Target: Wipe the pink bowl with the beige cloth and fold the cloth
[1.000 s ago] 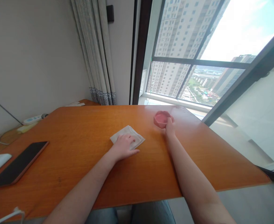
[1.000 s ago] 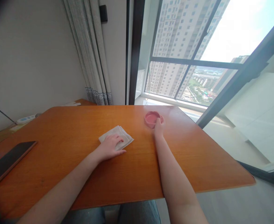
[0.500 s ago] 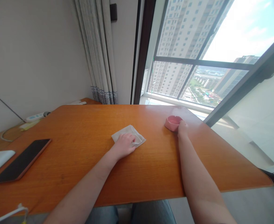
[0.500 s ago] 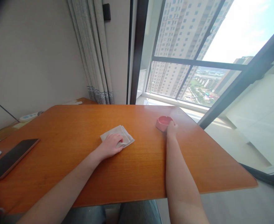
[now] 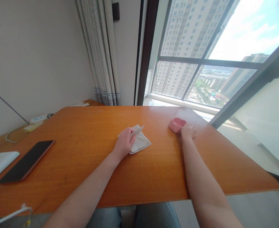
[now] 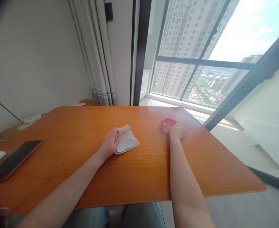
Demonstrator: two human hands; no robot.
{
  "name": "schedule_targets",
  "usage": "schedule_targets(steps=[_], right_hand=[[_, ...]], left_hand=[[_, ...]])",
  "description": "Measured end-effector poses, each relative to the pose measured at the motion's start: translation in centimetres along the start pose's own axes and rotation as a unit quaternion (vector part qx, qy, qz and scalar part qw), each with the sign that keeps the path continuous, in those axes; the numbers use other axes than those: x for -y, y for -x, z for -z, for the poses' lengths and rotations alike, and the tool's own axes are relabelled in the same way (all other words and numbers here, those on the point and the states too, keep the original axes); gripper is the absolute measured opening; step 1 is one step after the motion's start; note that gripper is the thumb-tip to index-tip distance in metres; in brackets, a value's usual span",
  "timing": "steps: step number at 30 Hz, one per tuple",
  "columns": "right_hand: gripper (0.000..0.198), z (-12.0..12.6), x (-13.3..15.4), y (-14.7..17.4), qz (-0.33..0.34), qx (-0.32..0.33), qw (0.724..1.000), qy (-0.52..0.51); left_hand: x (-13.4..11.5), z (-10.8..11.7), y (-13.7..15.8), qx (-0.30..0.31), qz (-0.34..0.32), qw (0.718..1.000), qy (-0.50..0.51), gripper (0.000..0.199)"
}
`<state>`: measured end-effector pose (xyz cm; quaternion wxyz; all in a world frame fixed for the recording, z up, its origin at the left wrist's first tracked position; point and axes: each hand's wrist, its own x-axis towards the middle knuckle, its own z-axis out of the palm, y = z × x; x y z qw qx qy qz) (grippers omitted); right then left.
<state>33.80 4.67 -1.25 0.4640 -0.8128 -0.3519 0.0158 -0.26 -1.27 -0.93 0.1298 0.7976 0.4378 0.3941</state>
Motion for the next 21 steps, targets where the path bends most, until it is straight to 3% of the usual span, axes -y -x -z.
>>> schedule_targets(steps=[2, 3, 4, 6, 8, 10, 12, 15, 19, 21], right_hand=[[0.05, 0.4, 1.9, 2.2, 0.072, -0.062, 0.995, -0.026], [0.051, 0.5, 2.9, 3.8, 0.147, -0.065, 0.986, -0.053], [0.049, 0.4, 3.9, 5.7, 0.233, -0.016, 0.969, -0.082], [0.044, -0.2, 5.6, 10.2, 0.383, 0.195, 0.897, -0.102], [0.049, -1.0, 6.4, 14.5, 0.45, 0.357, 0.816, -0.061], [0.055, -2.0, 6.4, 17.1, 0.467, 0.436, 0.769, 0.016], [0.053, -2.8, 5.9, 17.6, 0.449, 0.447, 0.768, 0.092], [0.049, -3.5, 5.1, 15.3, 0.388, 0.417, 0.802, 0.179], [0.05, -3.7, 4.5, 12.3, 0.357, 0.391, 0.823, 0.204], [0.048, -3.5, 4.6, 12.1, 0.362, 0.382, 0.829, 0.188]], left_hand=[[0.2, -0.1, 0.0, -0.052, 0.02, 0.998, 0.037, 0.013], [0.2, -0.1, 0.0, -0.082, 0.031, 0.995, 0.057, 0.013], [0.3, -0.2, -0.1, -0.114, 0.045, 0.989, 0.077, 0.013], [0.4, -0.1, -0.2, -0.177, 0.077, 0.975, 0.114, 0.013], [0.6, 0.0, -0.4, -0.232, 0.108, 0.956, 0.143, 0.013], [0.9, 0.1, -0.6, -0.274, 0.136, 0.937, 0.171, 0.011], [1.5, 0.2, -0.9, -0.31, 0.168, 0.915, 0.196, 0.008], [2.8, 0.2, -1.3, -0.349, 0.229, 0.882, 0.219, 0.017], [4.2, 0.7, -1.6, -0.418, 0.298, 0.83, 0.218, 0.025], [4.2, 1.2, -1.6, -0.441, 0.265, 0.84, 0.171, 0.027]])
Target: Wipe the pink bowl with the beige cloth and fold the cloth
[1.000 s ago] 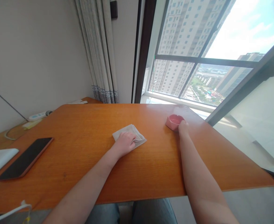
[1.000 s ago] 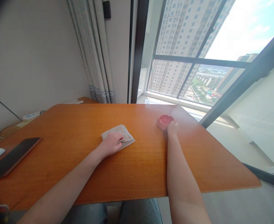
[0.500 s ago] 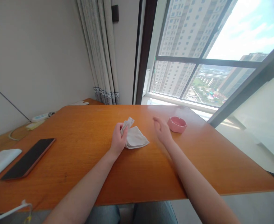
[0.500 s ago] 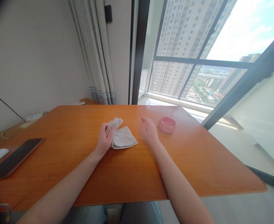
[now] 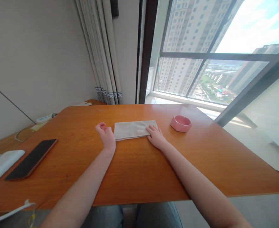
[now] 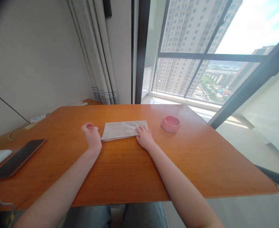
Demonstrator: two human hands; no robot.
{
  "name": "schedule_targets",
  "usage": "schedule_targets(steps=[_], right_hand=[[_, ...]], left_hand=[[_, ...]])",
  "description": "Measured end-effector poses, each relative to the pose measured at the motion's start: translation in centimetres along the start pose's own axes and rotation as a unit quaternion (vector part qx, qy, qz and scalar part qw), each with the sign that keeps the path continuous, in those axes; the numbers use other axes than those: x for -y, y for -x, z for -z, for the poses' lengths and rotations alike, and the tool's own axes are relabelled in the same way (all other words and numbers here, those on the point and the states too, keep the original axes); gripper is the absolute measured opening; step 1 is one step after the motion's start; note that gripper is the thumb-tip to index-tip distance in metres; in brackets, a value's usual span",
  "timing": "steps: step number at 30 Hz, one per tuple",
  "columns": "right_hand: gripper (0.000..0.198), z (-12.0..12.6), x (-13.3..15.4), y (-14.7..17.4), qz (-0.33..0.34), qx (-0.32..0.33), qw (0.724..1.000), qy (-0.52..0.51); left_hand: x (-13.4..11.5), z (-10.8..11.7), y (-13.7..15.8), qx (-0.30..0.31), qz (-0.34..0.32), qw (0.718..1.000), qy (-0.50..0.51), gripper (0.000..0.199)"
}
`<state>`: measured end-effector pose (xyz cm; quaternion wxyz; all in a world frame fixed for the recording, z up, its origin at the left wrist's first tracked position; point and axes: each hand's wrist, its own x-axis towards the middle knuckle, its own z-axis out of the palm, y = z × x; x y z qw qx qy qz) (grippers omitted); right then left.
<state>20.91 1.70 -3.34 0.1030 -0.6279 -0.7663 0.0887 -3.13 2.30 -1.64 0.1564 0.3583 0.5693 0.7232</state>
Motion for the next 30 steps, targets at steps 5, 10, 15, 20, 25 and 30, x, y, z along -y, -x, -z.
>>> schedule_targets(steps=[5, 10, 15, 20, 25, 30], right_hand=[[0.032, 0.6, 0.9, 0.5, 0.055, -0.074, 0.994, -0.057], [0.024, 1.5, 0.3, 0.6, 0.072, -0.063, 0.994, -0.054], [0.016, 2.0, -0.1, 0.7, 0.041, -0.028, 0.999, -0.014], [0.015, 2.3, 0.5, 1.1, 0.028, -0.02, 0.999, -0.003], [0.025, 3.0, 1.0, 1.6, -0.003, 0.054, 0.998, -0.015], [0.052, 2.5, 1.7, 1.4, -0.018, -0.026, 0.999, -0.001]], left_hand=[[-0.7, 0.2, 0.7, 0.324, -0.208, 0.912, -0.143, 0.012], [0.3, 0.1, 1.6, 0.521, -0.251, 0.762, -0.29, 0.016], [0.5, 0.1, 1.4, 0.52, -0.247, 0.748, -0.331, 0.01], [-0.1, 0.1, 1.6, 0.521, -0.245, 0.74, -0.348, 0.011], [-1.0, 0.4, 2.1, 0.529, -0.223, 0.737, -0.357, 0.01], [-0.9, 0.2, 2.2, 0.523, -0.195, 0.744, -0.367, 0.019]])
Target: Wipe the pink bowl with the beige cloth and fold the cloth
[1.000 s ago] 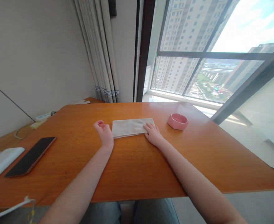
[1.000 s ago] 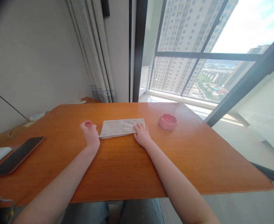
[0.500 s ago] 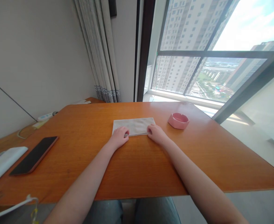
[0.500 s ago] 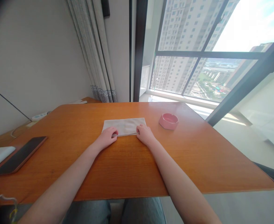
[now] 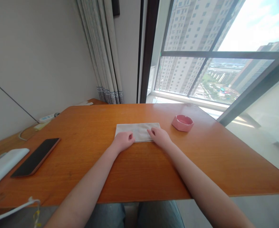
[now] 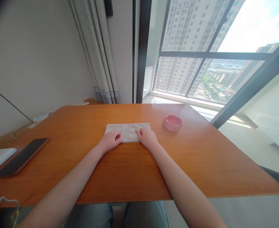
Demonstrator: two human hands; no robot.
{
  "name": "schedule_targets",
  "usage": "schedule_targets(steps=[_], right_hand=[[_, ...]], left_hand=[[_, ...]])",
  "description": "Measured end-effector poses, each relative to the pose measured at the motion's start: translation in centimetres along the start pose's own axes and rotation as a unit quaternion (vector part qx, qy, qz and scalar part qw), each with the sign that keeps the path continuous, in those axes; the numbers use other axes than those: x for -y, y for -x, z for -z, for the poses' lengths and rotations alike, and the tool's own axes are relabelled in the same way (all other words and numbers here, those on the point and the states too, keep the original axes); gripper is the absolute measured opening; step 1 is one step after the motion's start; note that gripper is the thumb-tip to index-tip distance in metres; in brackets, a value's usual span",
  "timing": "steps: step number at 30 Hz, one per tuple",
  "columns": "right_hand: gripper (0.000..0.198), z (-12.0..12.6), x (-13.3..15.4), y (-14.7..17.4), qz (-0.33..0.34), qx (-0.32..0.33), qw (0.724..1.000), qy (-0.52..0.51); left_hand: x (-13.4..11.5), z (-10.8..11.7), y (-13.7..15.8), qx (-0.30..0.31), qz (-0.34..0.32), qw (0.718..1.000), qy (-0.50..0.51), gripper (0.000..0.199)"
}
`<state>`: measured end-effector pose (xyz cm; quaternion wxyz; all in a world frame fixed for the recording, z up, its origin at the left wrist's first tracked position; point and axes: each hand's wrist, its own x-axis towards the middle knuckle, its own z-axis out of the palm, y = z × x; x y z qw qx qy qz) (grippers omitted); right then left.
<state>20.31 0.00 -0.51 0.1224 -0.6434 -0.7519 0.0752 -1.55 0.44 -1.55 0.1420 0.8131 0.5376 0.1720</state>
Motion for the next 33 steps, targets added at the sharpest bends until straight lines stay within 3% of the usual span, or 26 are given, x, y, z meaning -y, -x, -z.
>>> schedule_targets(steps=[3, 5, 8, 11, 14, 18, 22, 27, 30, 33], right_hand=[[0.046, -1.5, 0.5, -0.4, 0.07, -0.056, 0.996, 0.009], [0.056, -2.6, 0.7, -0.7, 0.078, -0.015, 0.997, 0.022], [0.062, -3.6, 0.5, -1.0, 0.022, 0.048, 0.998, 0.039], [0.066, -3.7, 0.1, -1.2, -0.048, 0.051, 0.996, 0.047], [0.071, -3.6, -0.3, -1.3, -0.08, 0.049, 0.994, 0.051], [0.074, -3.5, -0.3, -1.3, -0.084, 0.04, 0.994, 0.055], [0.067, -3.1, -0.3, -1.2, -0.074, 0.014, 0.995, 0.066], [0.069, -3.1, -0.7, -1.3, -0.082, 0.007, 0.995, 0.059], [0.077, -3.3, -1.0, -1.4, -0.102, 0.033, 0.993, 0.054], [0.072, -3.3, -1.3, -1.6, -0.112, 0.035, 0.992, 0.053]], left_hand=[[0.7, -0.6, -0.6, -0.066, -0.03, 0.997, -0.01, 0.036], [1.4, -1.2, -1.0, -0.043, -0.031, 0.998, -0.028, 0.046], [2.4, -1.9, -1.4, 0.02, 0.026, 0.997, -0.073, 0.054], [3.1, -2.3, -1.5, 0.014, 0.11, 0.989, -0.101, 0.058], [3.5, -1.7, -1.3, -0.005, 0.175, 0.978, -0.114, 0.056], [3.6, 0.4, -0.5, -0.062, 0.207, 0.964, -0.153, 0.046], [3.5, 1.8, -0.1, -0.032, 0.257, 0.954, -0.148, 0.043], [3.3, 0.9, -0.3, 0.001, 0.228, 0.962, -0.15, 0.036], [3.3, 0.5, -0.6, -0.004, 0.207, 0.967, -0.151, 0.031], [3.9, 0.9, -0.7, -0.011, 0.219, 0.97, -0.108, 0.029]])
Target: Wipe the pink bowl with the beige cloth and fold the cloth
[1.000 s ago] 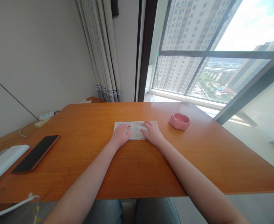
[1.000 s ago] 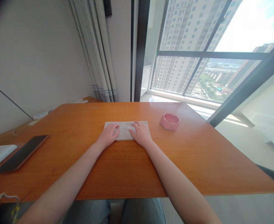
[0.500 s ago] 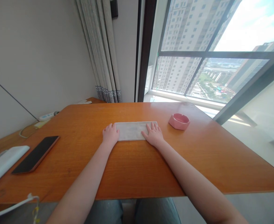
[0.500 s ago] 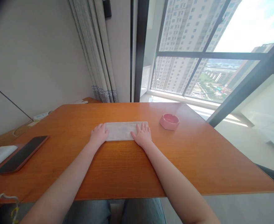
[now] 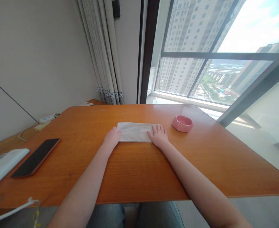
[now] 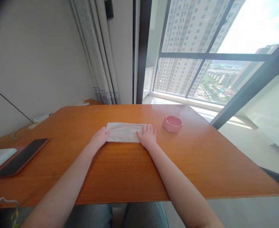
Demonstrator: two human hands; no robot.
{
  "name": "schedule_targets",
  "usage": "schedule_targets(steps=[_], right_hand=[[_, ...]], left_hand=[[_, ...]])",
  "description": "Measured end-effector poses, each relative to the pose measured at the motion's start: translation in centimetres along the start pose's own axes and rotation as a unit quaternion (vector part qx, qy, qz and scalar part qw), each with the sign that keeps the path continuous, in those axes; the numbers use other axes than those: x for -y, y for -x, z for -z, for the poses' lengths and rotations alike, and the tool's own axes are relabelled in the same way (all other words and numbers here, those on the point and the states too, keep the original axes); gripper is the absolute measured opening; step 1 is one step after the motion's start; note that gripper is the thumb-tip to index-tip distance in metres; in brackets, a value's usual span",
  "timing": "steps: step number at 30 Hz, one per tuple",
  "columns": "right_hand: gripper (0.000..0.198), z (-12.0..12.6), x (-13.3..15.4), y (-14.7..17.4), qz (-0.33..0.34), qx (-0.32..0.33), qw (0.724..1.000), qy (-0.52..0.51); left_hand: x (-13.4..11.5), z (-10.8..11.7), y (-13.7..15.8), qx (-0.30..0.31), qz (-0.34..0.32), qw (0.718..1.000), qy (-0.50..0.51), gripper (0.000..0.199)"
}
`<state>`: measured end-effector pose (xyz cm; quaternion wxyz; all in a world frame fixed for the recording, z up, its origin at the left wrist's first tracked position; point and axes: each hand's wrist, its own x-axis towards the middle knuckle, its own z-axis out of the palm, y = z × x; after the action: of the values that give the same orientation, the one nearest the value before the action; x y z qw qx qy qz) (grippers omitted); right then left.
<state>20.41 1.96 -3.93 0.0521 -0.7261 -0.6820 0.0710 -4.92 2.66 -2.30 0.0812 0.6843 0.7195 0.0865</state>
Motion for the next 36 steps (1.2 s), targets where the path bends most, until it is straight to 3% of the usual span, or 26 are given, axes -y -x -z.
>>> schedule_targets(steps=[4, 7, 12, 15, 21, 24, 26, 28, 30, 33, 36], right_hand=[[0.058, 0.1, 0.1, 0.1, 0.105, -0.001, 0.994, -0.02], [0.057, 0.2, 0.5, 0.5, 0.17, 0.008, 0.985, -0.04], [0.077, 0.1, 0.8, 1.0, 0.15, 0.019, 0.988, -0.04], [0.078, 0.1, 0.8, 1.1, 0.138, 0.023, 0.99, -0.037], [0.071, 1.6, 0.4, 1.7, 0.136, 0.074, 0.986, -0.054], [0.069, 2.0, 0.6, 2.0, 0.127, 0.082, 0.987, -0.057], [0.069, 1.8, 1.0, 2.0, 0.128, 0.071, 0.988, -0.056], [0.068, 1.4, 1.5, 1.9, 0.14, 0.062, 0.987, -0.057], [0.067, 1.0, 1.8, 1.7, 0.153, 0.052, 0.985, -0.059], [0.063, 0.8, 2.1, 1.6, 0.168, 0.037, 0.983, -0.063], [0.061, 0.7, 1.9, 1.6, 0.175, 0.034, 0.982, -0.066]], left_hand=[[2.3, 1.1, -0.6, 0.009, 0.054, 0.998, 0.03, 0.023], [4.1, 1.9, -1.0, -0.017, 0.122, 0.992, 0.041, 0.031], [5.0, 1.7, -1.6, 0.03, 0.112, 0.991, 0.072, 0.045], [4.7, 1.5, -1.7, 0.053, 0.099, 0.99, 0.09, 0.05], [4.7, 2.8, -1.1, -0.059, 0.108, 0.987, 0.102, 0.066], [3.3, 3.0, -0.5, -0.167, 0.036, 0.971, 0.166, 0.067], [1.4, 2.4, 0.0, -0.258, -0.045, 0.936, 0.237, 0.061], [-1.1, 1.2, 0.7, -0.305, -0.13, 0.896, 0.297, 0.054], [-3.5, -0.2, 1.3, -0.267, -0.224, 0.887, 0.303, 0.048], [-5.7, -1.9, 1.9, -0.11, -0.371, 0.895, 0.221, 0.029], [-6.1, -2.4, 2.0, -0.04, -0.392, 0.901, 0.183, 0.02]])
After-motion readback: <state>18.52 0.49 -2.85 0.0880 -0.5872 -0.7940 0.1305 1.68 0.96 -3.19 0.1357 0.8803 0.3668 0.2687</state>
